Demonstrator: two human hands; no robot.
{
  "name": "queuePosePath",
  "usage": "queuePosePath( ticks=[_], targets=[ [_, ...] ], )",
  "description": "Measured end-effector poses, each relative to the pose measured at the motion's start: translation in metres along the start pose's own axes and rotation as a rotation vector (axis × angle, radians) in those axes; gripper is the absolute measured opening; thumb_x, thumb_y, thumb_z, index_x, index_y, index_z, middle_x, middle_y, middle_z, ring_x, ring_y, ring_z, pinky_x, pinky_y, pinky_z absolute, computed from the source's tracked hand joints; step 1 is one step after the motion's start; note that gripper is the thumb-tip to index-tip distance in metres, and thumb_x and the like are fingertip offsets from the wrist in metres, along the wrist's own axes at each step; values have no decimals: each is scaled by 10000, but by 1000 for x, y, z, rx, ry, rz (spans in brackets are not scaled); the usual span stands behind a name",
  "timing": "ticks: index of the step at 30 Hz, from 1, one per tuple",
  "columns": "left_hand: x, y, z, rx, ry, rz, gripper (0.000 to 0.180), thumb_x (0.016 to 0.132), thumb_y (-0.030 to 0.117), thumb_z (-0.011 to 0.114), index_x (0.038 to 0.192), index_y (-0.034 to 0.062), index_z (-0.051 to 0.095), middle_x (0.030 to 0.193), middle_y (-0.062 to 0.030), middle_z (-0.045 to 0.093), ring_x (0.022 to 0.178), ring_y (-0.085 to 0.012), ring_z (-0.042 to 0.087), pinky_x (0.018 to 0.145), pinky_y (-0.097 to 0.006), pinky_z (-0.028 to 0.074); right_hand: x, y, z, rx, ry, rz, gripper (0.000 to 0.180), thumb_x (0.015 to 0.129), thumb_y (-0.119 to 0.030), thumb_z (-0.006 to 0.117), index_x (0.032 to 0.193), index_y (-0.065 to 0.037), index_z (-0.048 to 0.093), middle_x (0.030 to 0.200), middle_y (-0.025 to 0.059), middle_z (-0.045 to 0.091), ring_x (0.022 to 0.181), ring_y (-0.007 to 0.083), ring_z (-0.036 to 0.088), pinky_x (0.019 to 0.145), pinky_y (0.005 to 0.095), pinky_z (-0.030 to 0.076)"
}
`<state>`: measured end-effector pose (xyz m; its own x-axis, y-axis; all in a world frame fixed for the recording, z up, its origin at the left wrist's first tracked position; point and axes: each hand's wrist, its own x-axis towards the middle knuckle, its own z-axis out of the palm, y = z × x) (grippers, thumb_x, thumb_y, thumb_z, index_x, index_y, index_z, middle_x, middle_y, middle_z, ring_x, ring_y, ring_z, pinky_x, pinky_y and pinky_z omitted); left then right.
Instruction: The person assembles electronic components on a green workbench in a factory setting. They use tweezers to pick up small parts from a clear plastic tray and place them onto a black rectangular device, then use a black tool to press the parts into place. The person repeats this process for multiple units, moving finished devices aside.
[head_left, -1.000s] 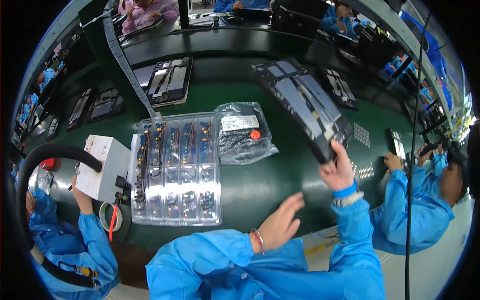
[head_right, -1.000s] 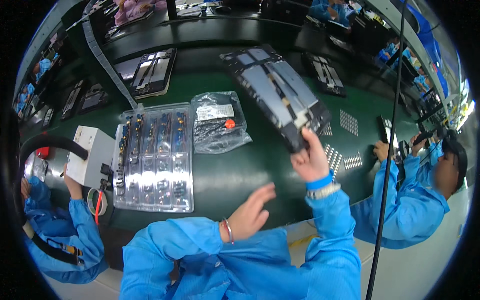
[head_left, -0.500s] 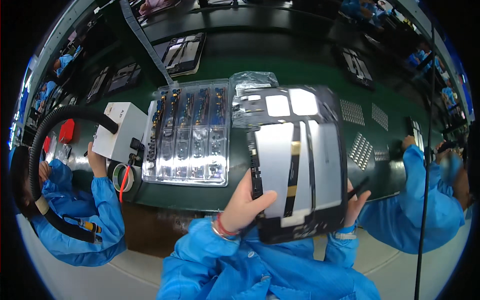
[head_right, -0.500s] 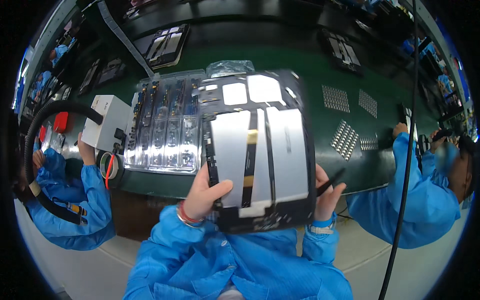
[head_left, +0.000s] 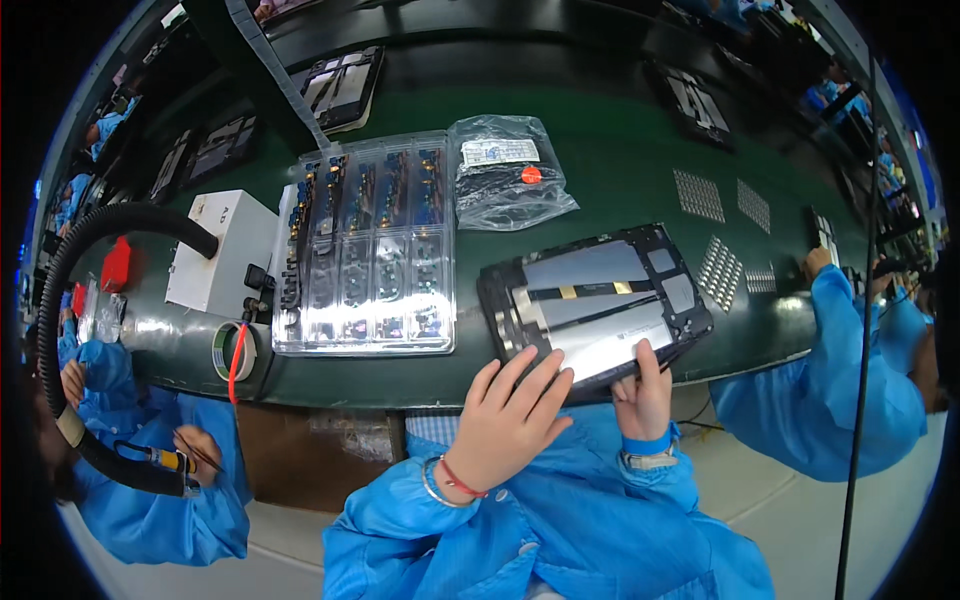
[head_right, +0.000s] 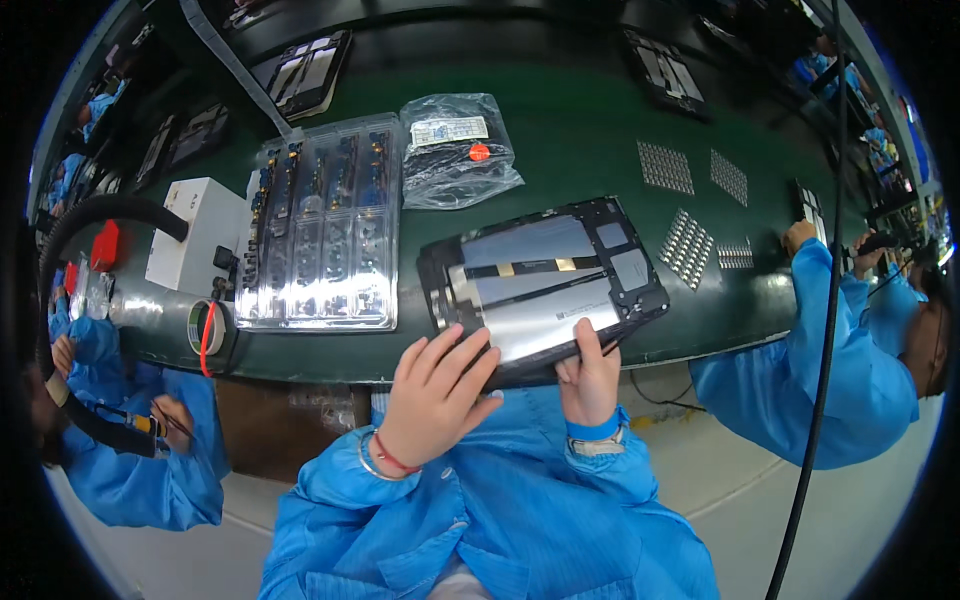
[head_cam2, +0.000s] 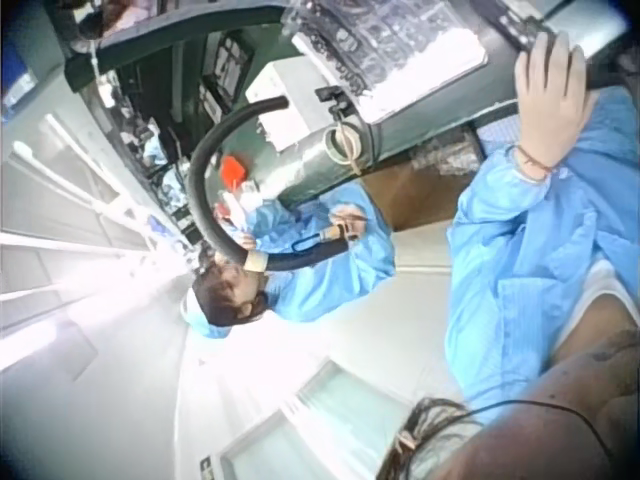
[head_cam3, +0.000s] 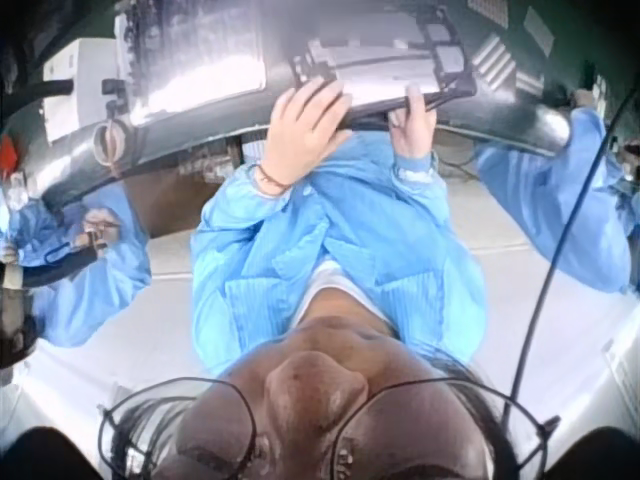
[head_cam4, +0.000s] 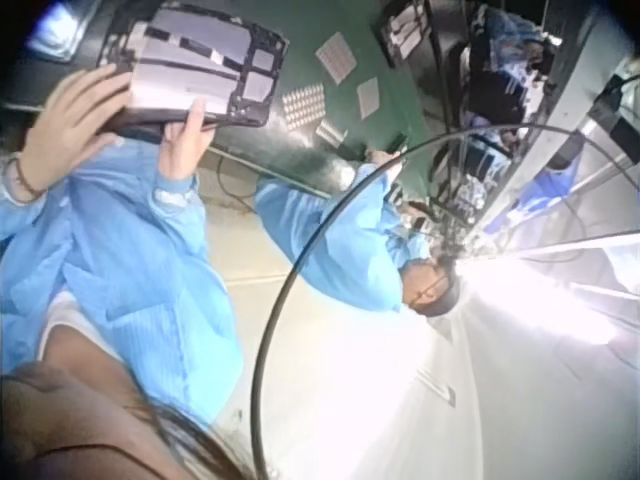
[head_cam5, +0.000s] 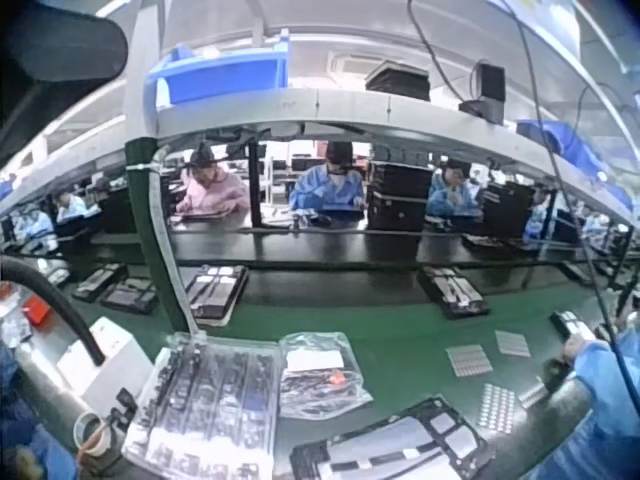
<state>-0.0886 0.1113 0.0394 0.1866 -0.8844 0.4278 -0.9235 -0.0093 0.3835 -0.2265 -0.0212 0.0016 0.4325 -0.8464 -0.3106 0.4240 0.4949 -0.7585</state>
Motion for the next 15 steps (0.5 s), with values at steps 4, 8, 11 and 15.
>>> queuePosePath(
  ticks=[4, 8, 11, 15],
  targets=[
    [-1, -16, 25, 158, 41, -3, 302, 746, 165, 600, 1047, 134, 591, 1138, -19, 550, 1073, -239, 501, 879, -416, 399, 0, 6, -5, 36, -65, 212, 114, 922, -207, 488, 947, -96, 478, 651, -24, 474, 400, 38, 279, 397, 207, 266],
    [-4, -24, 19, 194, 58, -16, 238, 742, 134, 581, 978, 127, 611, 1069, -19, 566, 1044, -230, 515, 859, -405, 419, 6, -16, -15, -99, -277, 552, 299, 955, -283, 379, 1135, -61, 467, 880, 103, 612, 398, 35, 244, 377, 181, 234],
    [-9, -26, 19, 164, 75, -16, 254, 723, 120, 582, 976, 115, 610, 1016, -17, 568, 983, -225, 532, 846, -395, 428, 17, -33, -42, -254, -601, 662, 426, 962, -303, 316, 1100, 45, 520, 1059, 222, 596, 390, 39, 255, 354, 176, 219],
    [-11, -31, 29, 107, 71, 20, 255, 692, 107, 596, 946, 93, 603, 910, -19, 561, 868, -205, 542, 819, -383, 439, 12, -48, -21, -380, -741, 308, 661, 951, -454, 197, 828, 51, 606, 759, 140, 608, 432, 95, 334, 426, 222, 285]
  ],
)
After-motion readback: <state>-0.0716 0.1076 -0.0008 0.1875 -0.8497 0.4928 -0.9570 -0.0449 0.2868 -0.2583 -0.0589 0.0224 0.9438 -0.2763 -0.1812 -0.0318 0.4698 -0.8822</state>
